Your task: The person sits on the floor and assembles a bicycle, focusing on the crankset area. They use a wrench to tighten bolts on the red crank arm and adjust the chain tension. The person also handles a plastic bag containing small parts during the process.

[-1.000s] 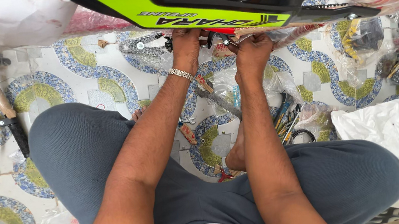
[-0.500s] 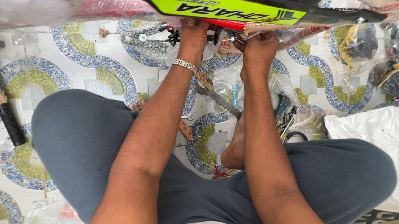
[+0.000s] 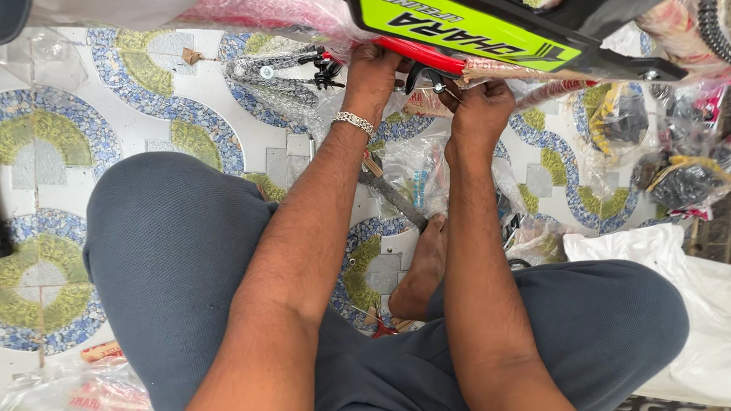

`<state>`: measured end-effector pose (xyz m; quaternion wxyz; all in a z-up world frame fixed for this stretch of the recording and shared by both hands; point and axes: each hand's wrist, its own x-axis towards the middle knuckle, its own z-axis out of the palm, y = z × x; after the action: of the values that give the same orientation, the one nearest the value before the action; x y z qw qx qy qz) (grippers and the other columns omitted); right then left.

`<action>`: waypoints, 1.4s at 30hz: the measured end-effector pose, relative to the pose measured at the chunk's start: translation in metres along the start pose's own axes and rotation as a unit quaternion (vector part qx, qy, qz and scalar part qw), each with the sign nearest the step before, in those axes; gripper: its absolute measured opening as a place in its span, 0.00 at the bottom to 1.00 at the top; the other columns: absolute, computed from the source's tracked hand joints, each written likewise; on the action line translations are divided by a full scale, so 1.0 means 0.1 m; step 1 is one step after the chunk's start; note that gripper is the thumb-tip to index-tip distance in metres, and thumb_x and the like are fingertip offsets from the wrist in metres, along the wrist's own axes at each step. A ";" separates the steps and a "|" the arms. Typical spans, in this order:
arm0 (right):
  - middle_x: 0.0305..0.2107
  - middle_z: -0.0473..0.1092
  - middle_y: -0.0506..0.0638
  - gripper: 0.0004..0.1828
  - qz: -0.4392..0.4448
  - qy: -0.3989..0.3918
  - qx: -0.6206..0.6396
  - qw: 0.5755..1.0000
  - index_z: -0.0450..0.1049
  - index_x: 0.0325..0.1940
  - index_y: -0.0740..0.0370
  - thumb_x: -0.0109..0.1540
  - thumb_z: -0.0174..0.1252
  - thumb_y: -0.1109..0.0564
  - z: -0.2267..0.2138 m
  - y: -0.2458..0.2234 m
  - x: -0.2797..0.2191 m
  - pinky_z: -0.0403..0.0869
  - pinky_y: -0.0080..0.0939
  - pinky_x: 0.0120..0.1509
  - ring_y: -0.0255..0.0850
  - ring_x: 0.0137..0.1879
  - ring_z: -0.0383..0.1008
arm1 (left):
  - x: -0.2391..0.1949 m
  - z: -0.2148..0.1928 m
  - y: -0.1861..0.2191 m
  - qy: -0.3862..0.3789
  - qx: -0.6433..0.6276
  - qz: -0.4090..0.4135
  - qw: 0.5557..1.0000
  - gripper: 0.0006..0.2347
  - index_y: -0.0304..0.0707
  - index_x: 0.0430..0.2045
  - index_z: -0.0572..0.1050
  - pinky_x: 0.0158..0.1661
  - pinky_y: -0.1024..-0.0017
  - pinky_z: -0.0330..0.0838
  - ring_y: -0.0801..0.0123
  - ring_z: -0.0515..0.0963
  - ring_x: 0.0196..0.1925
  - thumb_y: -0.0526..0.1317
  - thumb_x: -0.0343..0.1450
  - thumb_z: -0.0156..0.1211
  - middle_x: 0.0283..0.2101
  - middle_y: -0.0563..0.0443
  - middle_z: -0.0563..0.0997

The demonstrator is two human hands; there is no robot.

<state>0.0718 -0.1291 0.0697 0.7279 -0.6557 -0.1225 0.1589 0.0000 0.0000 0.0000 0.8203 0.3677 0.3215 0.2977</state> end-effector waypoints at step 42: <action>0.36 0.77 0.52 0.10 -0.006 -0.038 0.018 0.999 0.73 0.46 0.66 0.67 0.61 0.56 -0.11 0.09 0.14 0.81 0.40 0.39 0.39 0.37 0.80 | 0.03 -0.01 -0.18 -0.014 -0.114 -0.005 0.993 0.04 0.39 0.29 0.80 0.30 0.75 0.74 0.77 0.80 0.29 0.38 0.69 0.66 0.27 0.55 0.83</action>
<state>0.0880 -0.1328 0.0595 0.7356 -0.6351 -0.1506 0.1814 0.0055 -0.0070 -0.0156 0.8626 0.2743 0.2759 0.3233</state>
